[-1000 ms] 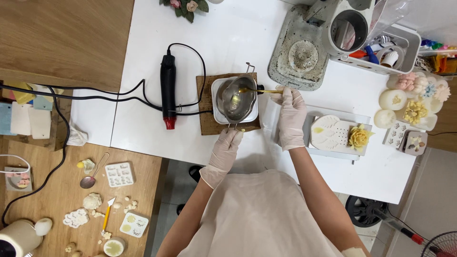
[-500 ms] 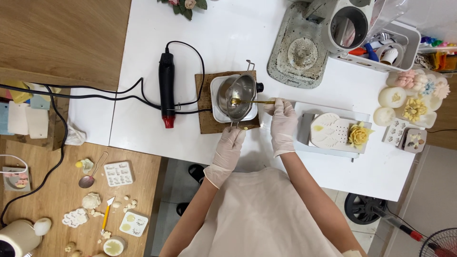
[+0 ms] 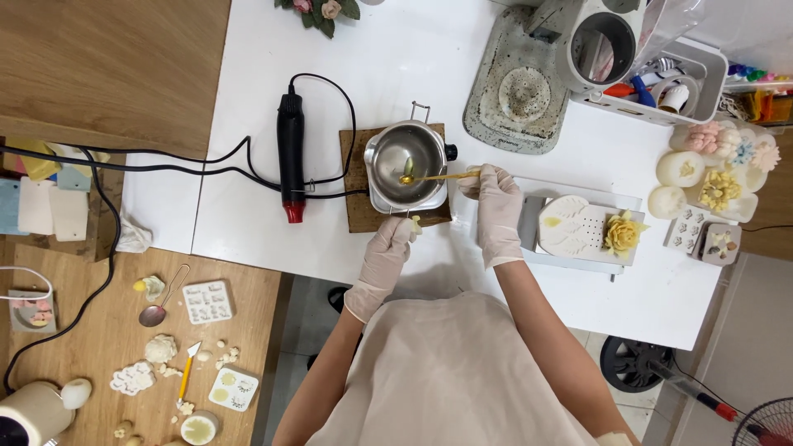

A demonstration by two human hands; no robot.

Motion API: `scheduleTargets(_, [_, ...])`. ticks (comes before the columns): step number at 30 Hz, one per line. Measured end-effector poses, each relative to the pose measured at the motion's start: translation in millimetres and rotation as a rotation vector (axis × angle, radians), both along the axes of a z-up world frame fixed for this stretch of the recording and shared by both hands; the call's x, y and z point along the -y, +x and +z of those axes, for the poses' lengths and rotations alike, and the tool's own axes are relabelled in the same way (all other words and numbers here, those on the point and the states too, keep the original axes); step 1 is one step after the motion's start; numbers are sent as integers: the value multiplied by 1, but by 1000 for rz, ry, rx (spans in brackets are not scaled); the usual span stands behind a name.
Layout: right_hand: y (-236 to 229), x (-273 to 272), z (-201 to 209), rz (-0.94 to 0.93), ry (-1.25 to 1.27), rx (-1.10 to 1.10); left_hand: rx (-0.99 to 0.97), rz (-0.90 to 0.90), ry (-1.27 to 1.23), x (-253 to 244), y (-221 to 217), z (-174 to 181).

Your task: The recorder is assembling a decorative soap rose by dipping prepared soap petals into melted liquid soap and layering them.

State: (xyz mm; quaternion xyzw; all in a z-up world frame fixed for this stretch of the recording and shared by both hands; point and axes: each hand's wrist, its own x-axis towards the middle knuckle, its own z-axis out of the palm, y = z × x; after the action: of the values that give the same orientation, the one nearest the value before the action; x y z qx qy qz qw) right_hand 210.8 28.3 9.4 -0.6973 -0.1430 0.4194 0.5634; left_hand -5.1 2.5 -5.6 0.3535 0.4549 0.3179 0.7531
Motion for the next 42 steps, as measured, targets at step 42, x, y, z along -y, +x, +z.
scheduleTargets(42, [-14, -41, 116, 118, 238, 132, -10, 196, 125, -87, 7, 28])
